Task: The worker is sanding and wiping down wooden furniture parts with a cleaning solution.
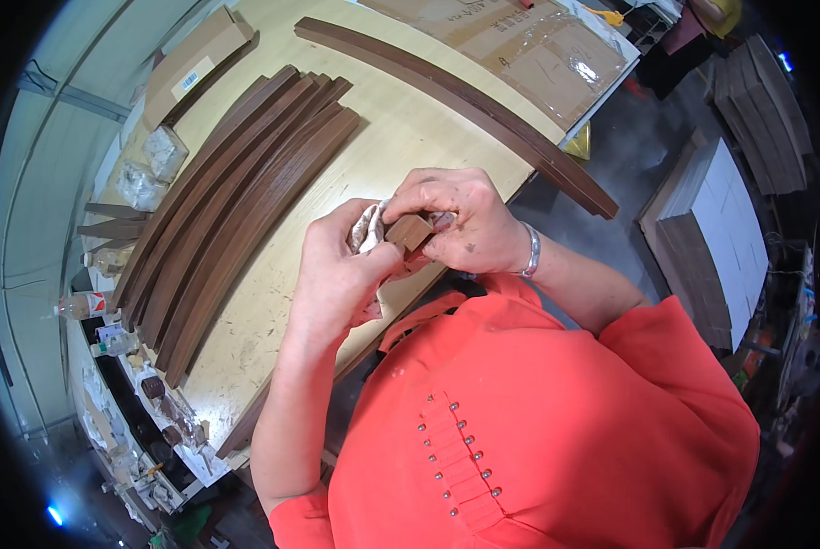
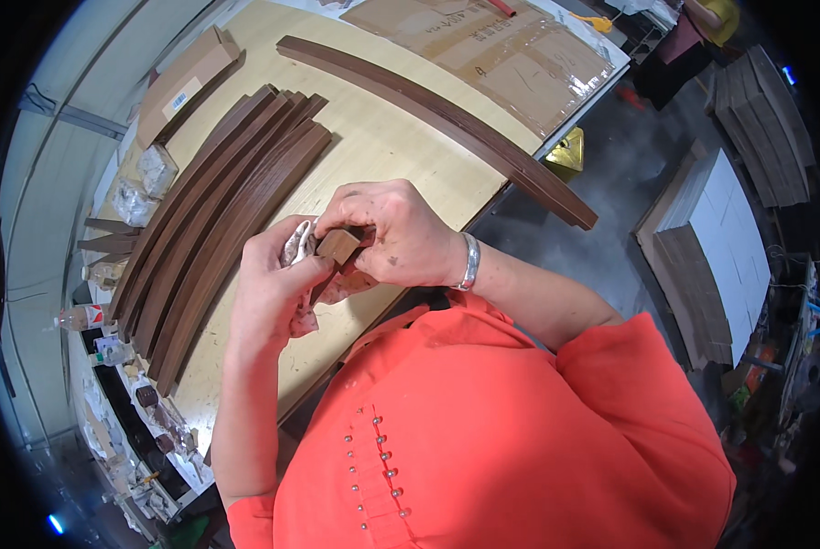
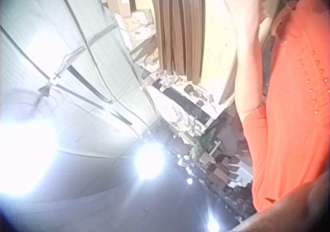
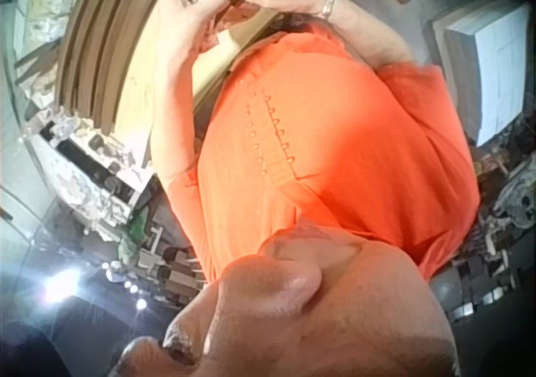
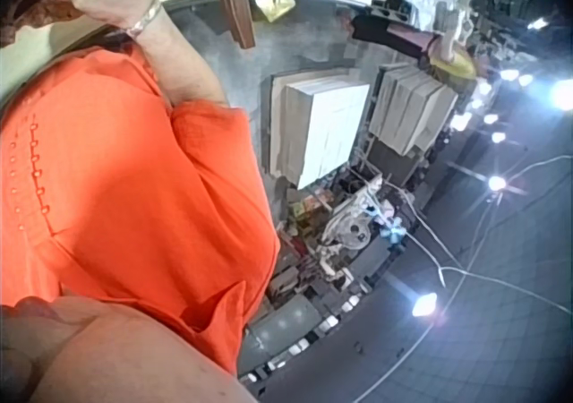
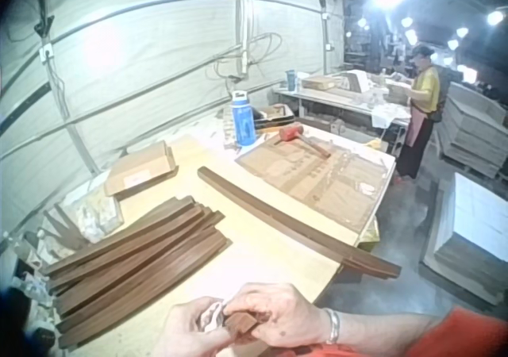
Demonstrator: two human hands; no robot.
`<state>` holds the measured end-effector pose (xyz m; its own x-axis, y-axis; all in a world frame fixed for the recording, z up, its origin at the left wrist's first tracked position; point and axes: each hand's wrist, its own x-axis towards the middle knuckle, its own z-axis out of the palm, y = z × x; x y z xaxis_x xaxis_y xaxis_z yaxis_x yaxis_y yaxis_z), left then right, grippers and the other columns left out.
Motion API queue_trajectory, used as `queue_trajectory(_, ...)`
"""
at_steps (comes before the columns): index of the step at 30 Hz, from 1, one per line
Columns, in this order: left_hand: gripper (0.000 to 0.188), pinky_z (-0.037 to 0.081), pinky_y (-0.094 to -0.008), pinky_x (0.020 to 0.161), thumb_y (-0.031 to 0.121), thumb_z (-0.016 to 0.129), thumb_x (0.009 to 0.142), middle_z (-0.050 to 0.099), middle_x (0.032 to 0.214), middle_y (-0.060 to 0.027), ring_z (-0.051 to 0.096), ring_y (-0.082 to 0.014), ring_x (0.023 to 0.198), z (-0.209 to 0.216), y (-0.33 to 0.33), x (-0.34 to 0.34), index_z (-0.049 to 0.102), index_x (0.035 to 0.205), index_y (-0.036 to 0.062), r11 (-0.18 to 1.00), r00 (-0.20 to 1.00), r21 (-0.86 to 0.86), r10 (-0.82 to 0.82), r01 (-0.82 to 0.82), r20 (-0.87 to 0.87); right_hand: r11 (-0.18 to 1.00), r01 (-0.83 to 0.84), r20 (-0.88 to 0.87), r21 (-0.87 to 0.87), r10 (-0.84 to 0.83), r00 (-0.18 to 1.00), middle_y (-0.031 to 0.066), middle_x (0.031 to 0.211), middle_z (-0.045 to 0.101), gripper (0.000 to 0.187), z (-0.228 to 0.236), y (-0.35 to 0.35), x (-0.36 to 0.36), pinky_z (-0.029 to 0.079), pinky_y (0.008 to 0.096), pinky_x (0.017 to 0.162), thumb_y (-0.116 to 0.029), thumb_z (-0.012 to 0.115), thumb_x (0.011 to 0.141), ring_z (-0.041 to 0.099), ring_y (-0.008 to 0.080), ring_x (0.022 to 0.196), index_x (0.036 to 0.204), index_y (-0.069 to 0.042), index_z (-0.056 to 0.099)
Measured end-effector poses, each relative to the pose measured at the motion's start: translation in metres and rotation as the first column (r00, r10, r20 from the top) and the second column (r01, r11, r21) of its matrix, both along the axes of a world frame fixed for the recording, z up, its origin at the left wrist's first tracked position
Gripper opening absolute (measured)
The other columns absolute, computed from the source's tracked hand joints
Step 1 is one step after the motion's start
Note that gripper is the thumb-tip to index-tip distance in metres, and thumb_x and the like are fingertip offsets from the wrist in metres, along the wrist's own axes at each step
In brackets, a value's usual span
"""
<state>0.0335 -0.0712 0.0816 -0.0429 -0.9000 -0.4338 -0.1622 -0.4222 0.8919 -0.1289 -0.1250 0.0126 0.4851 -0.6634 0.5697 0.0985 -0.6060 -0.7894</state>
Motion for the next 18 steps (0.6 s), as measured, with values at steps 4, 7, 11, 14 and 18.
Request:
queue_trajectory(4, 0.03, 0.034, -0.0209, 0.03, 0.008, 0.062, 0.074, 0.056, 0.064, -0.0041, 0.043, -0.0049, 0.038, -0.0034, 0.0024, -0.0027, 0.059, 0.1, -0.0069, 1.0, 1.0, -0.027, 0.01, -0.011, -0.021, 1.0, 0.011, 0.008, 0.012, -0.011, 1.0, 0.0086, 0.079, 0.064, 0.036, -0.0026, 0.001, 0.0003, 0.052, 0.0292, 0.058, 0.007, 0.071, 0.057, 0.063, 0.02, 0.068, 0.091, -0.003, 0.067)
queue_trajectory(7, 0.029, 0.034, -0.0206, 0.03, 0.007, 0.061, 0.074, 0.056, 0.064, -0.0043, 0.043, -0.0045, 0.038, -0.0033, 0.0015, -0.0043, 0.06, 0.1, -0.0067, 0.999, 1.0, -0.046, 0.019, -0.017, 0.025, 0.998, 0.012, -0.022, 0.059, -0.011, 1.0, 0.0091, 0.082, 0.064, 0.037, -0.0021, 0.0036, -0.002, 0.051, 0.0285, 0.062, 0.008, 0.064, 0.056, 0.064, 0.0204, 0.071, 0.091, -0.003, 0.067)
queue_trajectory(11, 0.03, 0.034, -0.0205, 0.03, 0.008, 0.061, 0.073, 0.055, 0.063, -0.0034, 0.043, -0.0046, 0.038, -0.0034, 0.0018, -0.0069, 0.06, 0.1, -0.0065, 1.0, 1.0, -0.014, 0.02, -0.02, -0.007, 0.991, 0.004, -0.064, 0.13, 0.004, 0.998, 0.0092, 0.084, 0.065, 0.04, -0.0015, 0.0049, -0.0034, 0.05, 0.0283, 0.067, 0.009, 0.058, 0.054, 0.064, 0.0204, 0.075, 0.091, -0.002, 0.067)
queue_trajectory(14, 0.031, 0.034, -0.0207, 0.03, 0.008, 0.061, 0.072, 0.055, 0.062, -0.003, 0.043, -0.005, 0.038, -0.0052, 0.0016, -0.0038, 0.06, 0.1, -0.0066, 0.999, 0.999, -0.021, 0.029, -0.03, -0.012, 0.992, -0.001, -0.07, 0.13, 0.01, 0.997, 0.0089, 0.085, 0.065, 0.04, 0.0004, 0.0054, -0.0043, 0.05, 0.0283, 0.068, 0.009, 0.058, 0.054, 0.064, 0.02, 0.076, 0.091, -0.002, 0.067)
queue_trajectory(18, 0.032, 0.034, -0.0207, 0.031, 0.009, 0.061, 0.072, 0.055, 0.062, -0.0034, 0.043, -0.0052, 0.038, -0.0087, 0.0001, -0.0021, 0.06, 0.1, -0.0071, 1.0, 1.0, -0.025, 0.013, -0.014, -0.024, 0.993, 0.002, -0.054, 0.115, 0.005, 0.999, 0.009, 0.085, 0.065, 0.04, -0.0011, 0.0043, -0.0037, 0.05, 0.0282, 0.068, 0.009, 0.058, 0.054, 0.064, 0.0195, 0.076, 0.091, -0.002, 0.067)
